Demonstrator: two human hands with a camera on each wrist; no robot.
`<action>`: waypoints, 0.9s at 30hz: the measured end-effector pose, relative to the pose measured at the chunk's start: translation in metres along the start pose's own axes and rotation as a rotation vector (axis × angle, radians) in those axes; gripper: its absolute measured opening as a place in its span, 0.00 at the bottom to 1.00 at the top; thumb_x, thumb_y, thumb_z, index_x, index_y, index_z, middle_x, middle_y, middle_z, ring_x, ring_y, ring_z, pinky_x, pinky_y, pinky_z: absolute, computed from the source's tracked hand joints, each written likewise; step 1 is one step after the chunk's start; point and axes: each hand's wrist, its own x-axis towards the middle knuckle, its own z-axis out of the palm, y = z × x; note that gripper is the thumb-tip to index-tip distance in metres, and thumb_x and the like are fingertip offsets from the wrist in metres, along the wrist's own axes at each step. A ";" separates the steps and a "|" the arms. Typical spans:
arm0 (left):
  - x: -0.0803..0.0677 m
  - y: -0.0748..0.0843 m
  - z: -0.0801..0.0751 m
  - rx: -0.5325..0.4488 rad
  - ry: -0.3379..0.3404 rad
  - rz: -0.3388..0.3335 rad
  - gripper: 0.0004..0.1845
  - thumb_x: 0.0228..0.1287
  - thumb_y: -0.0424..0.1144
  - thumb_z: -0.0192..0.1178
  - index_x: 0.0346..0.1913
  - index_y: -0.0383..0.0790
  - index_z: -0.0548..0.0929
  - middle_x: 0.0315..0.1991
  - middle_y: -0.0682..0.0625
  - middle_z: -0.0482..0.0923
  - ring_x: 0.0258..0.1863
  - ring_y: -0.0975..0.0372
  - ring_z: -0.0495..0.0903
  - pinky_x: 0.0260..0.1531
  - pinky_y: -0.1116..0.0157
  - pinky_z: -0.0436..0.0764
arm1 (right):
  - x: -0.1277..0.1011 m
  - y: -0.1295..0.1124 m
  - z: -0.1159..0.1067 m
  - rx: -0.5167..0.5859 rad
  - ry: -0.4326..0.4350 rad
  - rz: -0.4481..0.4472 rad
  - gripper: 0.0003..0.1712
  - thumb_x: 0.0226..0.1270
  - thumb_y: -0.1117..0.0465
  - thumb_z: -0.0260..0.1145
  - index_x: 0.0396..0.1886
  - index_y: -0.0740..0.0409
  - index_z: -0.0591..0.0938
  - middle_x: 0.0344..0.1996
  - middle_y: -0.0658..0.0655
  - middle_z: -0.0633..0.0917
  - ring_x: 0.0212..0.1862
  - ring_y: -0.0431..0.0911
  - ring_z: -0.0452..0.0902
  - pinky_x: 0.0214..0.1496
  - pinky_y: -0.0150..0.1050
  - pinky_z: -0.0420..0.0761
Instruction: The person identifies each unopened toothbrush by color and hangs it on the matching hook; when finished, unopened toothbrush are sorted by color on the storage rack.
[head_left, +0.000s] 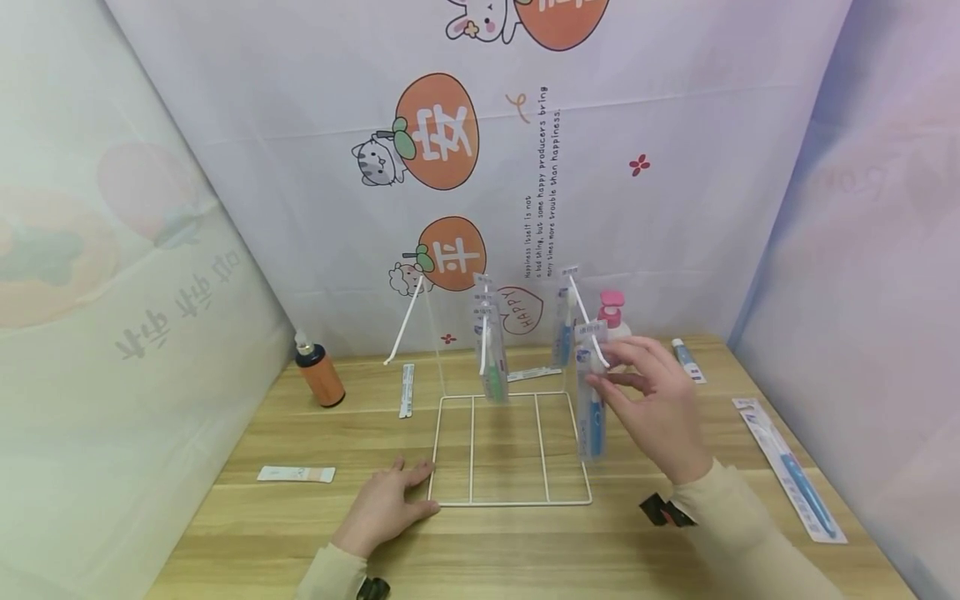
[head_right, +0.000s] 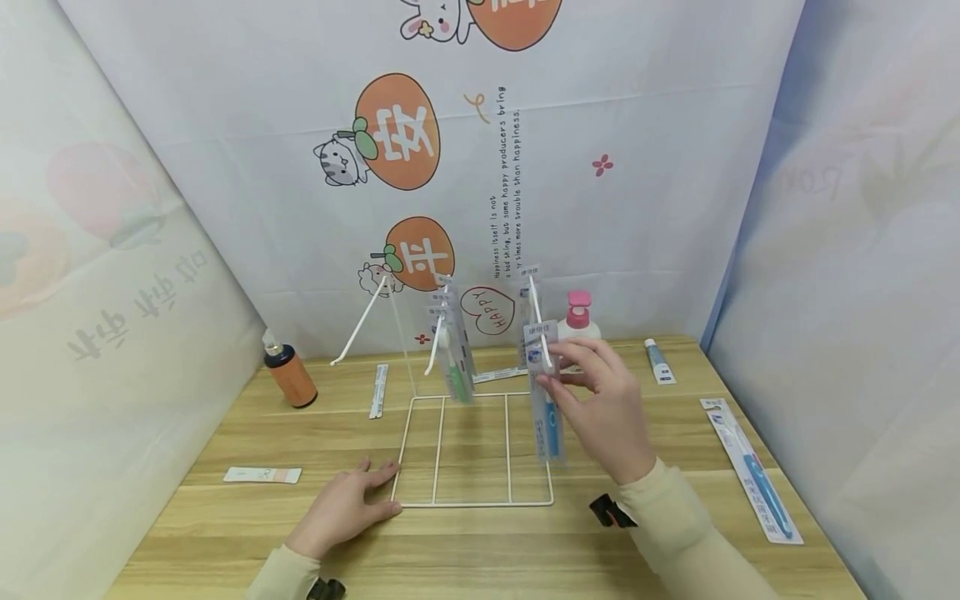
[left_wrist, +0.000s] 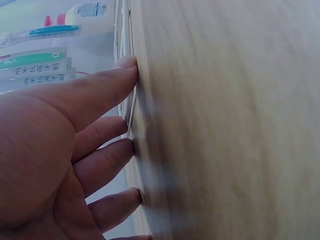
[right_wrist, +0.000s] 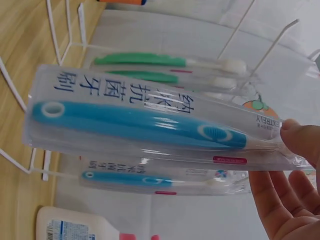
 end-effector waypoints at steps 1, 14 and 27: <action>0.000 0.000 0.000 0.002 0.002 0.005 0.35 0.65 0.56 0.77 0.71 0.45 0.84 0.70 0.40 0.80 0.70 0.27 0.72 0.65 0.27 0.71 | 0.004 0.004 0.003 -0.013 0.008 -0.010 0.29 0.52 0.82 0.82 0.55 0.67 0.88 0.53 0.60 0.85 0.49 0.37 0.84 0.45 0.31 0.88; -0.001 -0.001 0.001 0.005 0.007 0.014 0.35 0.64 0.54 0.78 0.71 0.44 0.84 0.70 0.42 0.81 0.69 0.27 0.73 0.63 0.28 0.73 | 0.041 0.051 0.032 -0.084 0.085 -0.045 0.22 0.63 0.72 0.81 0.56 0.66 0.86 0.51 0.62 0.85 0.47 0.50 0.87 0.44 0.25 0.86; -0.001 -0.001 0.000 0.002 0.006 0.021 0.35 0.65 0.55 0.77 0.71 0.43 0.84 0.70 0.44 0.81 0.72 0.30 0.71 0.67 0.27 0.69 | 0.053 0.068 0.042 -0.105 0.089 -0.029 0.21 0.64 0.69 0.81 0.54 0.68 0.83 0.50 0.63 0.83 0.47 0.52 0.86 0.47 0.26 0.86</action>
